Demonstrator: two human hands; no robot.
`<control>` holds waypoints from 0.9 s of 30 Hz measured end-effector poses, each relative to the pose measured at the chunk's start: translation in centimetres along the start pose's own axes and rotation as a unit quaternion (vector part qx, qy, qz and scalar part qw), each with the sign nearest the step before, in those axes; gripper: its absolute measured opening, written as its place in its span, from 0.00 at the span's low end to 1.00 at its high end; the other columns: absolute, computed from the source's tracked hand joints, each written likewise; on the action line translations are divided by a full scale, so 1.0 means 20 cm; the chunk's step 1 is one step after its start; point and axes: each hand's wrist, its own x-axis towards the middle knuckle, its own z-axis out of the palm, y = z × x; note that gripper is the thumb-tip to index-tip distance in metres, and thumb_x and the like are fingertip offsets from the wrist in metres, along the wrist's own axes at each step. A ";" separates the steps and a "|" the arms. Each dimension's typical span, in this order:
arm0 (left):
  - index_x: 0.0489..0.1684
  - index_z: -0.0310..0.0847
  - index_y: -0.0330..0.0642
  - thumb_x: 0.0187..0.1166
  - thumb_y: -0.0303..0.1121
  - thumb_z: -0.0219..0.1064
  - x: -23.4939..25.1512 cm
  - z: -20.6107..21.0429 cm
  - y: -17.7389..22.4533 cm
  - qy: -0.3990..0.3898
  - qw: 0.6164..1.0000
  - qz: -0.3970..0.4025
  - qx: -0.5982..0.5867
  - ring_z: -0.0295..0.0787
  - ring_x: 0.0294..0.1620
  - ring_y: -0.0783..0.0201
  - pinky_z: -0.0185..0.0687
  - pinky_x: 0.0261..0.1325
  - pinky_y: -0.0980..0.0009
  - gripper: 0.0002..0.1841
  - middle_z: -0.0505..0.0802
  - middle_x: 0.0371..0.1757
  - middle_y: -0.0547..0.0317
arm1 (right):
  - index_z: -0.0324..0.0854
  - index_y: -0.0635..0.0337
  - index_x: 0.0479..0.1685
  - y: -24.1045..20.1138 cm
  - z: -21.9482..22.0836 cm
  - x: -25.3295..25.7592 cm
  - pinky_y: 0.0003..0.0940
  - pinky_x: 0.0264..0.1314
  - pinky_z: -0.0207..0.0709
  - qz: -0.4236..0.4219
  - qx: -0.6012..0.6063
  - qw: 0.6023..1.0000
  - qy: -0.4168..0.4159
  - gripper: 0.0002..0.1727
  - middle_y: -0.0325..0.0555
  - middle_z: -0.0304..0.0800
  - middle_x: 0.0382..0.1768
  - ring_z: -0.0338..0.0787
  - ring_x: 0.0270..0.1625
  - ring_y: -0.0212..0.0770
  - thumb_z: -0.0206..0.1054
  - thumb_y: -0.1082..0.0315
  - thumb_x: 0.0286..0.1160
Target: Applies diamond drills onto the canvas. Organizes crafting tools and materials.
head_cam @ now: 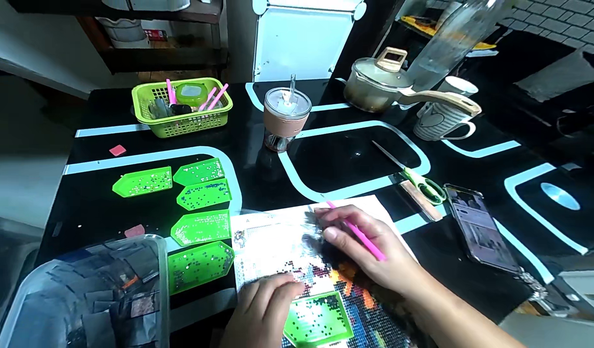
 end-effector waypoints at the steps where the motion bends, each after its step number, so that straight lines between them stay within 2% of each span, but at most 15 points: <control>1: 0.64 0.85 0.39 0.67 0.49 0.80 0.00 0.00 0.00 -0.001 1.000 0.007 0.006 0.84 0.71 0.48 0.76 0.74 0.53 0.30 0.89 0.69 0.44 | 0.87 0.44 0.58 0.01 0.01 0.02 0.40 0.71 0.80 -0.006 -0.018 0.999 -0.030 0.18 0.28 0.92 0.60 0.87 0.67 0.30 0.68 0.46 0.80; 3: 0.64 0.84 0.37 0.70 0.48 0.78 -0.01 0.01 0.01 -0.010 1.000 0.019 0.009 0.82 0.75 0.46 0.68 0.82 0.46 0.29 0.89 0.69 0.43 | 0.87 0.43 0.57 0.02 0.03 0.05 0.36 0.69 0.81 -0.033 -0.044 0.996 -0.065 0.18 0.26 0.93 0.57 0.87 0.64 0.26 0.72 0.46 0.76; 5: 0.64 0.84 0.37 0.71 0.46 0.78 -0.01 0.01 0.02 -0.013 1.000 0.019 0.001 0.81 0.77 0.45 0.64 0.84 0.44 0.28 0.88 0.70 0.41 | 0.89 0.45 0.51 0.02 0.06 0.07 0.29 0.62 0.83 -0.060 -0.061 0.994 -0.068 0.13 0.25 0.93 0.49 0.89 0.56 0.23 0.73 0.50 0.75; 8: 0.64 0.85 0.36 0.72 0.42 0.78 -0.01 0.01 0.02 0.003 0.998 -0.010 -0.057 0.81 0.75 0.46 0.73 0.79 0.50 0.25 0.86 0.72 0.39 | 0.89 0.46 0.44 0.02 0.08 0.10 0.18 0.48 0.83 -0.061 -0.053 0.995 -0.066 0.06 0.26 0.91 0.39 0.87 0.43 0.20 0.72 0.58 0.75; 10: 0.63 0.85 0.36 0.74 0.39 0.75 0.00 -0.01 0.01 0.036 0.992 -0.029 -0.114 0.81 0.75 0.51 0.78 0.74 0.57 0.22 0.85 0.72 0.39 | 0.89 0.46 0.42 0.03 0.08 0.11 0.16 0.41 0.82 -0.043 -0.021 0.997 -0.063 0.04 0.26 0.90 0.36 0.87 0.39 0.20 0.73 0.60 0.75; 13: 0.63 0.83 0.34 0.80 0.34 0.67 0.01 -0.05 0.01 0.078 0.978 -0.054 -0.187 0.82 0.73 0.61 0.83 0.69 0.65 0.18 0.87 0.70 0.44 | 0.89 0.46 0.41 0.04 0.09 0.10 0.16 0.40 0.82 -0.039 -0.008 0.998 -0.057 0.04 0.25 0.89 0.35 0.86 0.38 0.20 0.73 0.59 0.75; 16: 0.63 0.82 0.29 0.83 0.30 0.63 0.02 -0.06 0.00 0.111 0.962 -0.061 -0.243 0.88 0.62 0.66 0.86 0.63 0.67 0.17 0.90 0.62 0.49 | 0.89 0.45 0.41 0.06 0.10 0.10 0.17 0.42 0.82 -0.049 -0.007 0.998 -0.048 0.04 0.25 0.90 0.36 0.87 0.39 0.21 0.73 0.58 0.76; 20: 0.61 0.82 0.28 0.83 0.26 0.62 0.02 -0.07 0.00 0.125 0.945 -0.054 -0.298 0.89 0.51 0.71 0.88 0.55 0.72 0.14 0.91 0.55 0.54 | 0.89 0.45 0.41 0.07 0.09 0.10 0.16 0.41 0.82 -0.054 -0.006 0.997 -0.048 0.04 0.25 0.90 0.36 0.86 0.38 0.20 0.73 0.58 0.75; 22: 0.59 0.83 0.29 0.82 0.25 0.63 0.02 -0.07 0.00 0.118 0.950 -0.045 -0.287 0.89 0.49 0.73 0.88 0.54 0.73 0.13 0.92 0.54 0.55 | 0.89 0.45 0.41 0.07 0.09 0.11 0.16 0.41 0.81 -0.056 -0.011 0.997 -0.051 0.04 0.25 0.90 0.36 0.86 0.39 0.19 0.73 0.59 0.75; 24: 0.56 0.85 0.30 0.81 0.26 0.65 0.02 -0.06 0.00 0.101 0.970 -0.001 -0.222 0.90 0.48 0.72 0.88 0.54 0.74 0.12 0.92 0.52 0.51 | 0.89 0.46 0.40 0.07 0.09 0.12 0.15 0.41 0.81 -0.064 -0.016 0.996 -0.052 0.04 0.25 0.89 0.36 0.86 0.39 0.19 0.73 0.59 0.74; 27: 0.46 0.90 0.35 0.79 0.30 0.69 -0.02 -0.05 0.04 0.019 0.987 0.084 -0.132 0.93 0.49 0.60 0.88 0.54 0.67 0.08 0.95 0.48 0.46 | 0.89 0.47 0.41 0.06 0.08 0.14 0.15 0.38 0.81 -0.061 -0.003 0.996 -0.067 0.04 0.26 0.90 0.36 0.86 0.36 0.19 0.74 0.61 0.73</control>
